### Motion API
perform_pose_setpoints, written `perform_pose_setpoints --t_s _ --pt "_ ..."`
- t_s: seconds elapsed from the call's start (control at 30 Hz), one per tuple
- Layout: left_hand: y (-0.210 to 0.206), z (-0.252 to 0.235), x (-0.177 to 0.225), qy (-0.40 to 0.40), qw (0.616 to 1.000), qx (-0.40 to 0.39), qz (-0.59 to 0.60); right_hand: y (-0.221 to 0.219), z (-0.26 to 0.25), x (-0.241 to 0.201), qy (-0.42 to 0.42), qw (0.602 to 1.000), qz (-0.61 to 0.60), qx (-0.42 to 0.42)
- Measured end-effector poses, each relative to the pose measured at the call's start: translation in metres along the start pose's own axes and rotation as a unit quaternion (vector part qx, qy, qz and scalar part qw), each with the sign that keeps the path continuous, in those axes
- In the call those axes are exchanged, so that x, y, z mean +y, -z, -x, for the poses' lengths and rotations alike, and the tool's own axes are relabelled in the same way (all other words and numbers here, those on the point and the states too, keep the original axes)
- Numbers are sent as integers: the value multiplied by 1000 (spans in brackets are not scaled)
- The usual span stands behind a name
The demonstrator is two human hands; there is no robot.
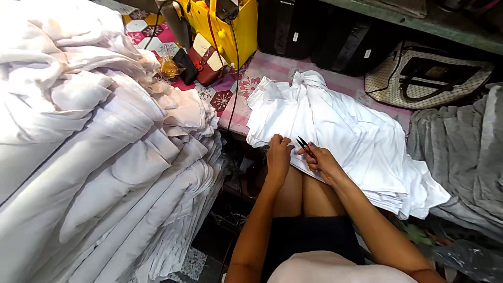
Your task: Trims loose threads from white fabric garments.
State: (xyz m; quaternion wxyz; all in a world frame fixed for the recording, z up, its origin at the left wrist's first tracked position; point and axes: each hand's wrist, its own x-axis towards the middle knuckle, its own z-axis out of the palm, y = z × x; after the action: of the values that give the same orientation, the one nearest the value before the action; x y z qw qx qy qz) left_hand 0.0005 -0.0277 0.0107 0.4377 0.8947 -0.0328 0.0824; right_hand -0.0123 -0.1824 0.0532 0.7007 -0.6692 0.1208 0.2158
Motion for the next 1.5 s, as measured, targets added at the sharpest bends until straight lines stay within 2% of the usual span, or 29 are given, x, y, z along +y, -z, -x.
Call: perform_pose_setpoints --t_s 0.1,0.2,0.27,0.47,0.67,0.83,1.03,1.2,1.23,1.3,1.37,1.4,1.47,1.5 --pt "-9 3 -18 -28 994 70 80 6 -1 2 16 998 62 15" --pt "0 10 -21 12 983 79 164 9 1 5 38 986 161 2" --pt "3 10 -22 25 979 72 188 6 0 2 23 983 180 -16" --pt "1 15 -24 25 980 50 191 -4 -5 -8 -109 990 41 -83" --pt "-6 19 -21 21 983 102 149 -12 -11 -9 -124 990 12 -72" --pt "-8 20 -19 -5 986 109 124 -12 -15 -8 -132 988 -11 -82" --pt "-8 27 -20 -1 990 110 93 -13 -16 1 -91 994 -13 -51" --pt "-14 26 -23 -50 993 99 33 -18 -7 0 19 999 4 -42" --pt "-17 25 -27 -69 990 119 27 -19 -8 2 59 997 36 -34" --pt "-13 26 -33 -80 987 139 15 -18 -12 5 146 973 176 8" --pt "10 38 -34 -23 996 85 -14 -15 -15 7 192 913 358 48" --pt "26 43 -31 42 998 17 -44 -15 -17 9 207 878 426 64" --pt "58 43 -19 200 962 -150 -106 -15 -21 14 218 839 491 82" --pt "64 42 -14 225 952 -171 -120 -16 -23 18 234 829 500 93"
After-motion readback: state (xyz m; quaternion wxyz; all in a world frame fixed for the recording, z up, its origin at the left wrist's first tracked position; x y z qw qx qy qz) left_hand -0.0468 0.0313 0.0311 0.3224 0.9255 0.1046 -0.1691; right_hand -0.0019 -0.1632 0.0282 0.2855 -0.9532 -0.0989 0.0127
